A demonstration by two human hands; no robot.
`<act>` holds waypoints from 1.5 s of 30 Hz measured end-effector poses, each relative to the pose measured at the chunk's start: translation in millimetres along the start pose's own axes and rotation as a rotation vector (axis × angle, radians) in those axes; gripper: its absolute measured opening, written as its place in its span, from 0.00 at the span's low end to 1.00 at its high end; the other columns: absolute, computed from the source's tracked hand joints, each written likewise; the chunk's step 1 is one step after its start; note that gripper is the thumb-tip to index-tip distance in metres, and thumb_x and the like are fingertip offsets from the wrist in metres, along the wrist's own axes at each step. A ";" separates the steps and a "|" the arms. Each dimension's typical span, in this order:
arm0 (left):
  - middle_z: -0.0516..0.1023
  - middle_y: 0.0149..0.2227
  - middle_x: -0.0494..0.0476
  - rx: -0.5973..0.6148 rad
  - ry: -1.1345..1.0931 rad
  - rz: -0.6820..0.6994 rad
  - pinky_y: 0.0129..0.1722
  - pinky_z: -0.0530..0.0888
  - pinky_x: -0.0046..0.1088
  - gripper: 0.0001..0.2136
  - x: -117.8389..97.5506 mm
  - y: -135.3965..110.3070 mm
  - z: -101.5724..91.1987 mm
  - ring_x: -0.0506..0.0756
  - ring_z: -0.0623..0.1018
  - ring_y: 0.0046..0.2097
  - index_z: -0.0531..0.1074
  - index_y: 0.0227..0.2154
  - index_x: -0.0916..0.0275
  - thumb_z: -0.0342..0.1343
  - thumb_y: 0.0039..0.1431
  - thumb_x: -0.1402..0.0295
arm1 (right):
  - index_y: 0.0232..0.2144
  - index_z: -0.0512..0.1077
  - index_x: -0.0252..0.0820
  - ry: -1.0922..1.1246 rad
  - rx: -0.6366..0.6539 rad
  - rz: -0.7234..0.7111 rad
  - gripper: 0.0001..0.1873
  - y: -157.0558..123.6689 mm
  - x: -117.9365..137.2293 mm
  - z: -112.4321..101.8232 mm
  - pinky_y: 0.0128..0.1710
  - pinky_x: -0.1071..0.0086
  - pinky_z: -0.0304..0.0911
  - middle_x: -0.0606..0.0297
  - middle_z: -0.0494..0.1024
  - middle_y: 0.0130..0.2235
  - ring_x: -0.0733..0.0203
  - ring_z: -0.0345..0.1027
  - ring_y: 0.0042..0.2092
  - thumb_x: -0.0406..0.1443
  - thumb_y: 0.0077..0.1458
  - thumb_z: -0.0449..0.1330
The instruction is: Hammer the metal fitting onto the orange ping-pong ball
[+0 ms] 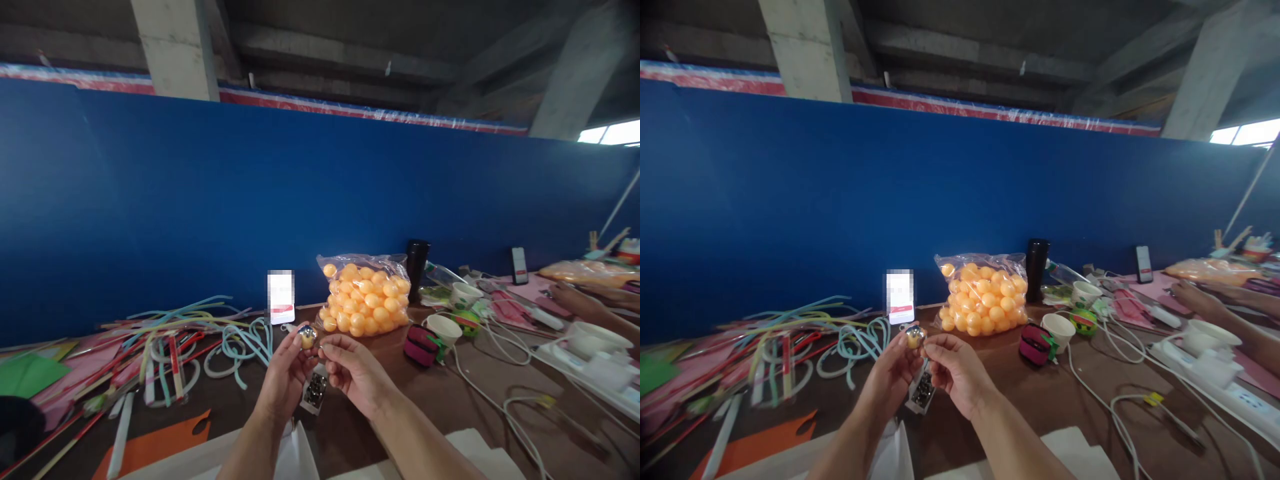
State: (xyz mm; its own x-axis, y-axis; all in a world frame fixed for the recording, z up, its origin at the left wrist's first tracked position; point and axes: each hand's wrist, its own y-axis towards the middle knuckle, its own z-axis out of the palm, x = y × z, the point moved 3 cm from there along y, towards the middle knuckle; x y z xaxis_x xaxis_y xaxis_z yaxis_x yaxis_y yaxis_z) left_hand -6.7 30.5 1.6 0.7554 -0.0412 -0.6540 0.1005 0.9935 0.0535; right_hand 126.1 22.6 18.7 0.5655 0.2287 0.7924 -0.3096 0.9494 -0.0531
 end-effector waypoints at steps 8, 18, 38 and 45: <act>0.80 0.37 0.58 -0.008 0.065 -0.014 0.34 0.75 0.24 0.18 1.6 -3.2 6.3 0.50 0.79 0.34 0.73 0.47 0.63 0.63 0.53 0.68 | 0.29 0.77 0.38 -0.035 -0.052 -0.068 0.12 0.8 1.3 1.5 0.15 0.83 0.54 0.68 0.78 0.26 0.75 0.61 0.20 0.35 0.41 0.74; 0.80 0.37 0.59 0.021 0.126 -0.014 0.35 0.75 0.24 0.17 1.8 -4.7 8.7 0.50 0.79 0.34 0.74 0.47 0.63 0.63 0.53 0.67 | 0.27 0.77 0.38 -0.068 -0.096 -0.074 0.12 -1.4 3.8 2.9 0.14 0.82 0.41 0.67 0.78 0.25 0.77 0.53 0.18 0.36 0.39 0.74; 0.80 0.39 0.60 0.024 0.135 0.008 0.36 0.75 0.25 0.17 1.5 -5.1 11.4 0.52 0.79 0.36 0.75 0.46 0.62 0.64 0.52 0.66 | 0.27 0.73 0.38 -0.065 -0.094 -0.081 0.14 -1.1 4.6 3.8 0.14 0.82 0.41 0.70 0.76 0.25 0.77 0.51 0.17 0.36 0.38 0.74; 0.80 0.42 0.61 0.018 0.138 0.018 0.37 0.75 0.25 0.18 2.5 -4.4 10.5 0.52 0.80 0.37 0.75 0.46 0.62 0.64 0.51 0.66 | 0.26 0.74 0.38 -0.071 -0.102 -0.082 0.14 -2.0 5.4 4.7 0.14 0.82 0.40 0.69 0.76 0.25 0.77 0.51 0.18 0.36 0.37 0.74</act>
State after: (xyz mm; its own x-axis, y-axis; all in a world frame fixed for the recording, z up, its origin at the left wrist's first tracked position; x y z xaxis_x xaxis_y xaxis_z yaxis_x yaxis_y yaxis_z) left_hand 1.5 24.9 7.6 0.6612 -0.0072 -0.7502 0.1000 0.9919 0.0787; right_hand 126.2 20.9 25.9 0.5292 0.1376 0.8373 -0.1837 0.9819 -0.0452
